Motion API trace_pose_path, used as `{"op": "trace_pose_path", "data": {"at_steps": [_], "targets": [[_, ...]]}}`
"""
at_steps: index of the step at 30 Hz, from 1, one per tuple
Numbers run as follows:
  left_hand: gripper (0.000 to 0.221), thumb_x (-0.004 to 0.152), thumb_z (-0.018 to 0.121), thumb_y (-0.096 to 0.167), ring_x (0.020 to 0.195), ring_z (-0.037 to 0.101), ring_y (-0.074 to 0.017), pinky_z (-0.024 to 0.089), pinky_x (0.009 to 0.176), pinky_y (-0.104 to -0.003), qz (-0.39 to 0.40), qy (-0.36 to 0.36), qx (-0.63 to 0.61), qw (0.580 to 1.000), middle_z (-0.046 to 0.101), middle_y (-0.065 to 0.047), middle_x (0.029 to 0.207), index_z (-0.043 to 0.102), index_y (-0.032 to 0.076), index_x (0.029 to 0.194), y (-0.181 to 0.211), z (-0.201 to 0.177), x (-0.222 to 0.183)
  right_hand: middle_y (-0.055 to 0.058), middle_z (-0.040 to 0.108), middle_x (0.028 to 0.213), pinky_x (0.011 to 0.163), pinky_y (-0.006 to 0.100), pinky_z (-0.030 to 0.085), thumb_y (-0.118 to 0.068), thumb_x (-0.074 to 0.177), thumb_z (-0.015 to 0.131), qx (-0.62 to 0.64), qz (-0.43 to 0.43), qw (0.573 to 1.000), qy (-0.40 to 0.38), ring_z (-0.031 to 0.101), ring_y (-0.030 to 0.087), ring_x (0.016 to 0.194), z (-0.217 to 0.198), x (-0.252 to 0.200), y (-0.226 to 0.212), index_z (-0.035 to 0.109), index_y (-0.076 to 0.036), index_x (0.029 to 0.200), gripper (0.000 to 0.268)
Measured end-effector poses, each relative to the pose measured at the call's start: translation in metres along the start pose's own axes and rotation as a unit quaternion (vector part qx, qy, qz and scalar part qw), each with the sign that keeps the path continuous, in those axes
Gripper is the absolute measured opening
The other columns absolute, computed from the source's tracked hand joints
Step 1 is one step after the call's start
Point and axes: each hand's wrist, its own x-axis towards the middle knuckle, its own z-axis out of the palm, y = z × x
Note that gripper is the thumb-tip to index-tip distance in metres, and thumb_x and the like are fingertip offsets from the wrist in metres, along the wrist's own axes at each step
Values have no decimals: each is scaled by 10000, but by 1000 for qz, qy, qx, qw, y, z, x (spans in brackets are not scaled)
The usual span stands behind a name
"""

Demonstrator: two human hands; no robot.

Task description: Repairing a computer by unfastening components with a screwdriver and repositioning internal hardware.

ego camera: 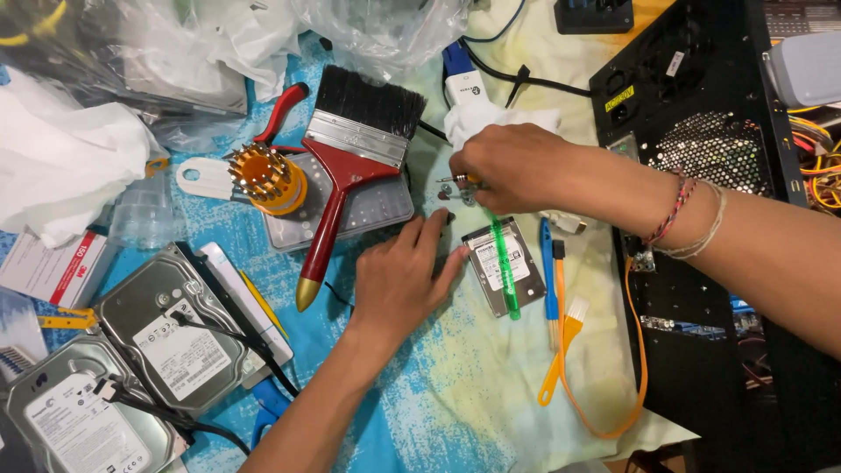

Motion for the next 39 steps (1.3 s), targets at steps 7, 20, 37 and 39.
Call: {"op": "trace_pose_path", "data": {"at_steps": [7,20,37,39], "targets": [[416,942,632,491,539,691,-187,548,491,-298,6,-6,-7,1000,723,-43,854,717,178,1202,0,-2,1,194,749,920,733,506,605,-135,874,694,46,2,999,-28,759,401,868,-9,-1,-8,755,-28,1108,265],[440,978,615,451,551,708,-243,561,496,-359,-9,-14,-77,997,732,-75,867,642,170,1316,0,-11,4,219,756,881,817,477,583,-142,894,708,193,1,976,-103,749,385,874,-36,-12,-19,777,-5,1062,227],[180,964,650,326,521,692,-216,511,425,-298,-7,-28,-101,994,730,-36,778,708,196,1074,-7,0,0,222,736,851,766,451,574,-233,943,644,163,26,982,-89,735,379,857,-27,-12,-17,774,-14,1020,267],[160,964,646,285,507,680,-225,499,416,-293,1,-33,-106,994,713,-46,758,706,177,1065,-7,-4,0,113,675,595,658,375,571,-246,927,598,140,62,982,-114,698,254,574,-30,-12,-17,737,-28,860,268]]}}
